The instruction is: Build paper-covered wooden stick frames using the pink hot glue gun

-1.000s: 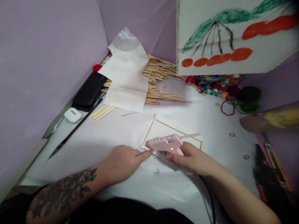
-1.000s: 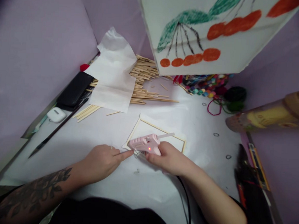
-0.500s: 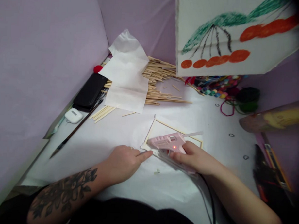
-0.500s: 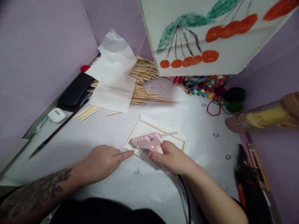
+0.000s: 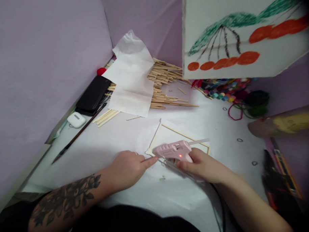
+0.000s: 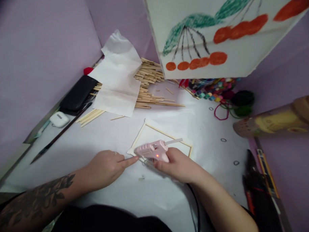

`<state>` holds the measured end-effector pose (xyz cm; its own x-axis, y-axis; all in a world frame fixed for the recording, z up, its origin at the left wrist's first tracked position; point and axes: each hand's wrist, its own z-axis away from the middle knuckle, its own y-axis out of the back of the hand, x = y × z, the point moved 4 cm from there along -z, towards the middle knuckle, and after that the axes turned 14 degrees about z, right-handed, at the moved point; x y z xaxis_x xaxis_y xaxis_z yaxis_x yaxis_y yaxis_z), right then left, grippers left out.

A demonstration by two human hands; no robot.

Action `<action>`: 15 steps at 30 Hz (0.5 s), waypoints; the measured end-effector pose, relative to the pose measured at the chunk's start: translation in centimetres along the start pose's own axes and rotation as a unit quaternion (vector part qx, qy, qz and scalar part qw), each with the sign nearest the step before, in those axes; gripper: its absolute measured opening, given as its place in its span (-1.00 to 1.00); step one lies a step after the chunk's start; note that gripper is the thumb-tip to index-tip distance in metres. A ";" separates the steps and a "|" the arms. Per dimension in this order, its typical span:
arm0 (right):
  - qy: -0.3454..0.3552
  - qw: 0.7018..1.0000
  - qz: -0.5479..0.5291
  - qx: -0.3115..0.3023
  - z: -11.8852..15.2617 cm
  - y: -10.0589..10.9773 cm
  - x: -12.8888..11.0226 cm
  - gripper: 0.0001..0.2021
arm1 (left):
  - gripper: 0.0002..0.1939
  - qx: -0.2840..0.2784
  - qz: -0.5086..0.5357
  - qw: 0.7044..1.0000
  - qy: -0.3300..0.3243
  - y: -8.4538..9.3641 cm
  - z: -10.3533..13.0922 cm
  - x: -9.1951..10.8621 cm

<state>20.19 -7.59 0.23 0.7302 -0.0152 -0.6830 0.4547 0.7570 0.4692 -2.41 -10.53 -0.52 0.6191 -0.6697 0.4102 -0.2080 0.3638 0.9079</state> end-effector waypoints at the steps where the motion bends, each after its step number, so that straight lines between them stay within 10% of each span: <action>1: -0.005 1.000 0.005 -0.001 0.1 0.0 0.0 -0.65 | -0.52 0.007 0.002 1.000 -0.003 0.0 0.0 0.0; 15: -0.024 0.999 0.027 -0.026 0.3 0.2 -0.1 -0.69 | -0.66 0.166 -0.013 0.984 -0.067 1.0 0.4 0.0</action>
<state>20.33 -7.61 0.56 0.7773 -0.0042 -0.6291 0.3875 0.7910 0.4735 -2.95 -10.40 0.43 0.5267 -0.7637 0.3734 -0.4435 0.1279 0.8871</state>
